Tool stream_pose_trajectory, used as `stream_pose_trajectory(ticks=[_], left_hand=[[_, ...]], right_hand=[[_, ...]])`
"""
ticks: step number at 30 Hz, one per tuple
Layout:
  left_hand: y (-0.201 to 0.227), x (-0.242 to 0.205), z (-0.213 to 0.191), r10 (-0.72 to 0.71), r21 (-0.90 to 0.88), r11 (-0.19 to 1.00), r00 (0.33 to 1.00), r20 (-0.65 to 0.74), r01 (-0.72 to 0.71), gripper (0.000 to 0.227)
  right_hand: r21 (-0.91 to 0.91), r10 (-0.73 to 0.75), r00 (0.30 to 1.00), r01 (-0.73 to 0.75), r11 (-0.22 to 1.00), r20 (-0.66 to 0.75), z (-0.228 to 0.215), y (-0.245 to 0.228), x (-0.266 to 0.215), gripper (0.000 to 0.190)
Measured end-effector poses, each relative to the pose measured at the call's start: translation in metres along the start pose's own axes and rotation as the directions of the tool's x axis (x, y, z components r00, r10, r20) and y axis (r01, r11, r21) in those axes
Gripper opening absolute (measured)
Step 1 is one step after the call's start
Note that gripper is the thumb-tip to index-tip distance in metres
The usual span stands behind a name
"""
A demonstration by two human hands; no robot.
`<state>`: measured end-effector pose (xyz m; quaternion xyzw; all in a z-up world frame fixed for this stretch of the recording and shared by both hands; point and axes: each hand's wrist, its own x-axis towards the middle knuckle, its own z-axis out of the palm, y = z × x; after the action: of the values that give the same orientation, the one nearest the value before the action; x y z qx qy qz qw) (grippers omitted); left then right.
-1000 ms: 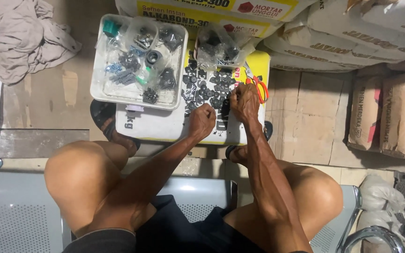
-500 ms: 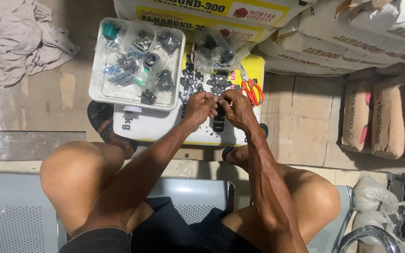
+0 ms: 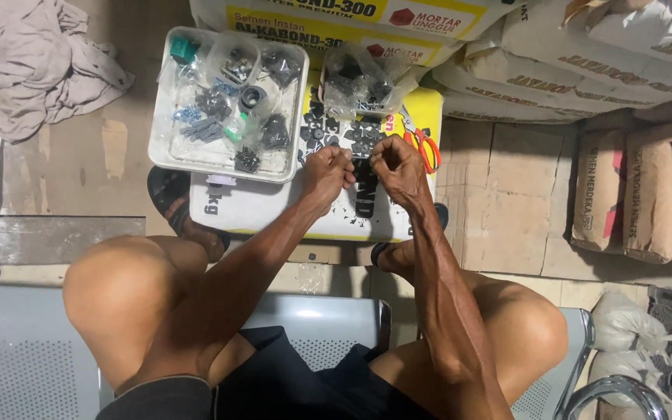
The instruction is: Manually assembling and sorting small black mechanical fasteners on a tray.
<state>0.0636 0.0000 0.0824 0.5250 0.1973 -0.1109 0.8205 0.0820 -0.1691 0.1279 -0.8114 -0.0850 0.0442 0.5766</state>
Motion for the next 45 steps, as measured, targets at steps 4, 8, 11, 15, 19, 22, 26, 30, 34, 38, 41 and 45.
stream_pose_trajectory(ticks=[4,8,11,15,19,22,26,30,34,38,41,45], left_hand=[[-0.004,-0.001,0.001,0.003,0.004,1.0,1.0,0.028,-0.003,0.017],[0.003,-0.006,0.002,-0.027,0.009,1.0,0.999,0.039,0.027,0.017],[0.003,-0.01,-0.001,-0.057,0.019,0.998,0.998,0.033,0.056,0.017],[-0.013,-0.013,0.002,-0.13,0.062,0.99,0.991,0.035,0.128,0.019],[-0.003,-0.016,0.01,-0.136,0.016,0.99,0.99,-0.024,0.137,0.023],[0.012,-0.02,0.027,-0.072,0.039,0.996,0.988,-0.136,0.078,0.037],[0.015,-0.016,0.027,0.05,0.055,0.998,0.992,-0.112,-0.044,0.033],[-0.018,0.001,0.006,0.251,0.287,0.929,0.968,-0.016,-0.236,0.006],[-0.065,0.022,-0.004,0.356,0.372,0.872,0.934,-0.035,-0.318,0.007],[-0.062,0.014,-0.008,0.335,0.316,0.911,0.923,-0.19,-0.265,0.008],[-0.032,-0.023,0.007,0.064,-0.205,0.972,0.967,-0.247,-0.117,0.003],[-0.126,0.025,-0.001,-0.204,-0.567,0.823,0.921,-0.331,-0.022,0.037]], right_hand=[[-0.01,0.031,0.998,-0.03,0.999,0.048,-0.003,-0.002,-0.003,0.011],[-0.008,0.051,0.998,-0.051,0.999,0.046,-0.001,-0.003,-0.005,0.01],[0.017,0.055,0.997,-0.056,0.998,0.055,0.002,0.007,-0.01,0.012],[-0.063,0.038,0.999,-0.036,0.997,0.032,0.016,0.01,-0.014,0.013],[-0.13,-0.025,0.998,0.017,0.991,-0.056,0.023,0.014,-0.013,0.008],[-0.263,-0.099,0.988,0.064,0.963,-0.12,0.021,0.025,-0.008,0.009],[-0.243,-0.03,0.985,-0.011,0.97,-0.167,0.021,-0.007,-0.007,0.008],[-0.284,0.047,0.996,-0.067,0.957,-0.077,0.019,0.005,-0.01,0.018],[-0.383,0.066,0.997,-0.046,0.923,0.041,0.013,-0.001,-0.008,0.014],[-0.311,0.109,0.993,-0.09,0.946,0.043,0.002,-0.047,-0.001,0.013],[-0.325,0.086,0.996,-0.086,0.942,-0.012,0.013,-0.044,0.005,0.015],[-0.421,0.083,0.997,-0.076,0.904,-0.001,0.067,0.021,0.008,0.015]])
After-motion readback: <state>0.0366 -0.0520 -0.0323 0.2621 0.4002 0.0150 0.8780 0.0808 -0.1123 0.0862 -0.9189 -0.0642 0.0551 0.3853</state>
